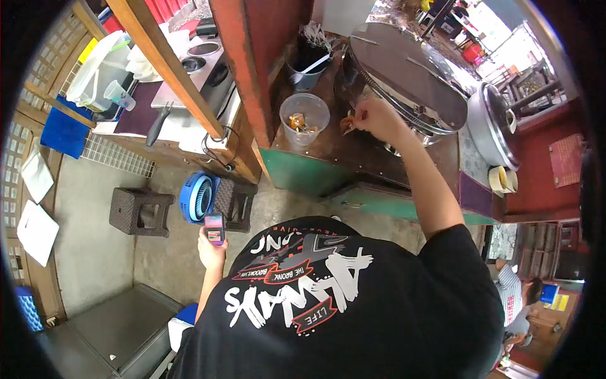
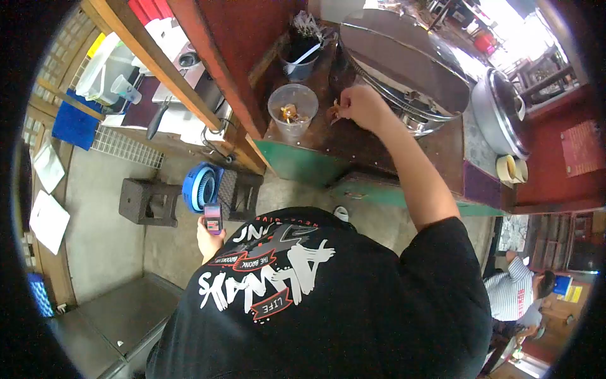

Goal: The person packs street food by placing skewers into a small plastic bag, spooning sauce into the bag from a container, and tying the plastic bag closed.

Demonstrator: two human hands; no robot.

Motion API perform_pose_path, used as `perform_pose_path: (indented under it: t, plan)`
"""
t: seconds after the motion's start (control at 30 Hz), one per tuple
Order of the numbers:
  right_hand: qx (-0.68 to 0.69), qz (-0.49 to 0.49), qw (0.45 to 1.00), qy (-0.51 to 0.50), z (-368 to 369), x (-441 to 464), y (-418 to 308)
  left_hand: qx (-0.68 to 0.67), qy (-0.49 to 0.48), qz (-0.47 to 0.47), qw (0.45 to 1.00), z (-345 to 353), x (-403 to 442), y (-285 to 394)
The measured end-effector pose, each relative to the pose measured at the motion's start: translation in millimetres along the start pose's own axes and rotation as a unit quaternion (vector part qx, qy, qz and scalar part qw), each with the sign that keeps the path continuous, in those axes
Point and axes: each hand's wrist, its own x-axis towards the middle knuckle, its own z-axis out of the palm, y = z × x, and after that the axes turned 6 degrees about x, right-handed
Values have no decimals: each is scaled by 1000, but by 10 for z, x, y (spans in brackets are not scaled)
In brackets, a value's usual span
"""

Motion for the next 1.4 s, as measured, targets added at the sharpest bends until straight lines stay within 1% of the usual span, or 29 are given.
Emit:
perform_pose_path:
  t: [0.07, 0.17, 0.2, 0.27, 0.37, 0.4, 0.5, 0.6, 0.67, 0.7, 0.73, 0.77, 0.8, 0.83, 0.9, 0.93, 0.97, 1.0, 1.03, 1.1, 1.13, 1.17, 1.2, 1.23, 1.27, 1.37, 1.4]
  plan:
    - [-16, -17, 998, 59, 255, -71, 171, -11, 3, 1, 1000, 20, -11, 30]
    - [68, 78, 980, 168, 728, -240, 372, -13, -25, -12, 1000, 17, -51, 78]
    - [129, 114, 964, 205, 927, -302, 482, -16, -21, -15, 1000, 43, -72, 84]
    - [249, 181, 911, 274, 1304, -399, 726, -20, -23, -12, 999, 60, -107, 86]
    - [331, 255, 854, 311, 1565, -406, 919, -18, -28, -3, 999, 48, -162, 83]
    - [298, 258, 858, 328, 1550, -406, 881, -21, -32, 6, 999, 30, -172, 80]
    - [259, 258, 854, 370, 1492, -417, 747, -19, -44, 29, 998, -22, -163, 66]
    - [316, 246, 832, 384, 1659, -382, 861, -9, -36, 47, 998, -80, -137, 65]
    - [185, 239, 886, 352, 1713, -400, 902, -10, -26, 71, 997, -96, -123, 84]
    - [127, 171, 900, 380, 1635, -469, 775, -48, -29, 115, 992, 3, -41, -54]
    - [158, 214, 902, 339, 1577, -494, 708, -35, -10, 126, 991, 106, -8, -117]
    - [218, 250, 892, 307, 1336, -620, 413, -79, -65, 81, 991, 6, 49, 39]
    - [220, 245, 882, 337, 1396, -702, 387, -124, -87, 109, 982, 141, 138, -68]
    - [236, 233, 897, 292, 1270, -834, 233, -169, -114, 113, 972, 101, 213, 63]
    - [316, 159, 915, 192, 1256, -1145, 78, -221, -139, 186, 947, -222, 214, 614]
    - [338, 139, 928, 78, 1195, -1321, -20, -214, -148, 222, 940, -445, 174, 920]
    - [355, 113, 927, -39, 1121, -1473, -107, -209, -153, 254, 932, -658, 143, 1312]
    - [355, 60, 926, -115, 1054, -1585, -149, -204, -156, 285, 923, -852, 109, 1704]
    - [350, 4, 917, -191, 993, -1692, -165, -254, -198, 277, 905, -999, 63, 2055]
    - [404, 8, 903, -147, 897, -1921, -169, -178, -167, 394, 886, -1227, 1, 2659]
    - [429, 8, 895, -124, 843, -2028, -119, -172, -148, 437, 870, -1251, -54, 2952]
    - [496, -2, 865, -79, 786, -2128, -29, -166, -128, 479, 852, -1268, -135, 3253]
    - [560, -13, 828, -36, 731, -2238, 76, -180, -164, 476, 845, -1303, -267, 3593]
    - [620, -26, 784, 5, 638, -2353, 158, -193, -104, 533, 818, -1319, -425, 3933]
    - [681, -37, 730, 41, 526, -2511, 224, -220, -122, 542, 802, -1276, -575, 4256]
    - [740, -36, 652, 160, 38, -2905, 523, -187, -123, 569, 792, -1172, -1148, 5211]
    - [751, -28, 630, 196, 60, -3062, 739, -189, -144, 569, 787, -1085, -1364, 5496]
